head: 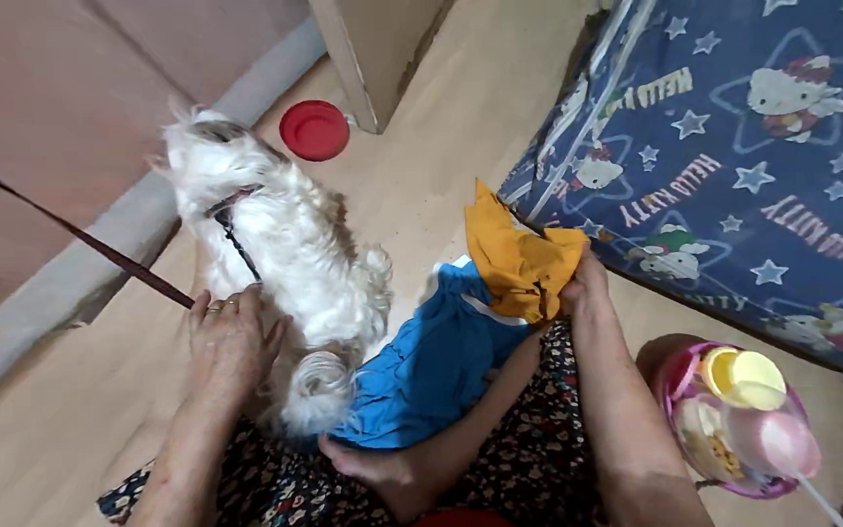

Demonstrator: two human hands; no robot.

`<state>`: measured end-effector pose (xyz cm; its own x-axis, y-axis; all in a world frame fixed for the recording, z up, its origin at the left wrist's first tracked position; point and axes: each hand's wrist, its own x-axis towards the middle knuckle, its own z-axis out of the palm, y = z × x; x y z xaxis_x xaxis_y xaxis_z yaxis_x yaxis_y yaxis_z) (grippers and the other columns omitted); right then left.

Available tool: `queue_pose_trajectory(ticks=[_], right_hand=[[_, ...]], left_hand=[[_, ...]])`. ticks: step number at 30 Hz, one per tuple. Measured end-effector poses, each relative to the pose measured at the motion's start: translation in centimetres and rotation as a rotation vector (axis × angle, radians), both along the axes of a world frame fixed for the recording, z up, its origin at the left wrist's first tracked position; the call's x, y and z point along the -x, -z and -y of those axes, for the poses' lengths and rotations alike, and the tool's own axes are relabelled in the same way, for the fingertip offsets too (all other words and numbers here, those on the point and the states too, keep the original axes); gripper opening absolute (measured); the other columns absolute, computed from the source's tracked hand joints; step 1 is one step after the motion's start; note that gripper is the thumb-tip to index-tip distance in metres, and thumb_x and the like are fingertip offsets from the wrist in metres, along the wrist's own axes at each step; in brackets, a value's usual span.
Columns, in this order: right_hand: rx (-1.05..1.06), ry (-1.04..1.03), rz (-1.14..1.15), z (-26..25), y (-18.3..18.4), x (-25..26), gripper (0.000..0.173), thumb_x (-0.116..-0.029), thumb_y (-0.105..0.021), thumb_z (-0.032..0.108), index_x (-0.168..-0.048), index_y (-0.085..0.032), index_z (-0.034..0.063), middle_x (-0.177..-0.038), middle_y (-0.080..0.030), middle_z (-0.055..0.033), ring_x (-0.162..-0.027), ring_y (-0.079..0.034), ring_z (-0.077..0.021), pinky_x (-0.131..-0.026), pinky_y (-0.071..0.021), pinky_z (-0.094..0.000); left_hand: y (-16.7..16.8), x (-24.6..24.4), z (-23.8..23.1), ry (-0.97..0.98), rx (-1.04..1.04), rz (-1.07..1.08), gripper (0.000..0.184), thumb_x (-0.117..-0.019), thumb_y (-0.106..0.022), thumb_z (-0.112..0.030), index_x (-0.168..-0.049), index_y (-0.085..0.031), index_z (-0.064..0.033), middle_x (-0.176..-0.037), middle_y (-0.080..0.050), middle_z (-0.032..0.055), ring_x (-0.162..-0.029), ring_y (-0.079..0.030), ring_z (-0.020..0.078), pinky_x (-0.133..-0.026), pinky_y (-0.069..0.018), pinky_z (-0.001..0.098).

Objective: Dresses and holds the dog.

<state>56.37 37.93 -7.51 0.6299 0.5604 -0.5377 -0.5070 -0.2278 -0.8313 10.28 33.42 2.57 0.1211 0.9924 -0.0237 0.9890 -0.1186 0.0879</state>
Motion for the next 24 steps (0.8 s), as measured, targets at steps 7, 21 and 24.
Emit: queue_pose_trajectory(ticks=[7,21,24], right_hand=[[-0.048,-0.084,-0.012,0.0,-0.4,0.5,0.04,-0.1085,-0.044,0.039,-0.132,-0.055,0.0092,-0.115,-0.066,-0.0068,-0.103,-0.066,-0.0177,-0.087,-0.0567,-0.0398],[0.058,-0.138,0.065,0.2,-0.3,0.6,0.038,-0.1091,-0.045,0.035,-0.135,-0.052,0.0086,-0.119,-0.062,-0.0085,-0.106,-0.064,-0.0177,-0.088,-0.0548,-0.0403],[0.062,-0.15,0.104,0.2,-0.1,0.5,0.039,-0.1089,-0.046,0.034,-0.136,-0.052,0.0076,-0.122,-0.062,-0.0096,-0.109,-0.063,-0.0184,-0.09,-0.0543,-0.0405]], left_hand=[[-0.1,0.3,0.0,0.0,0.041,-0.007,0.049,-0.0961,-0.07,-0.019,-0.132,-0.057,0.0124,-0.121,-0.065,0.0338,-0.119,-0.06,0.0524,-0.119,-0.0227,0.0659],[0.5,-0.6,-0.3,-0.013,0.041,-0.02,0.05,-0.0919,-0.075,-0.015,-0.129,-0.058,0.014,-0.123,-0.064,0.0341,-0.124,-0.057,0.0506,-0.12,-0.0205,0.0639],[0.5,-0.3,-0.4,-0.034,0.06,-0.041,0.051,-0.092,-0.075,-0.015,-0.13,-0.057,0.0144,-0.122,-0.064,0.0346,-0.124,-0.057,0.0506,-0.121,-0.0195,0.0636]])
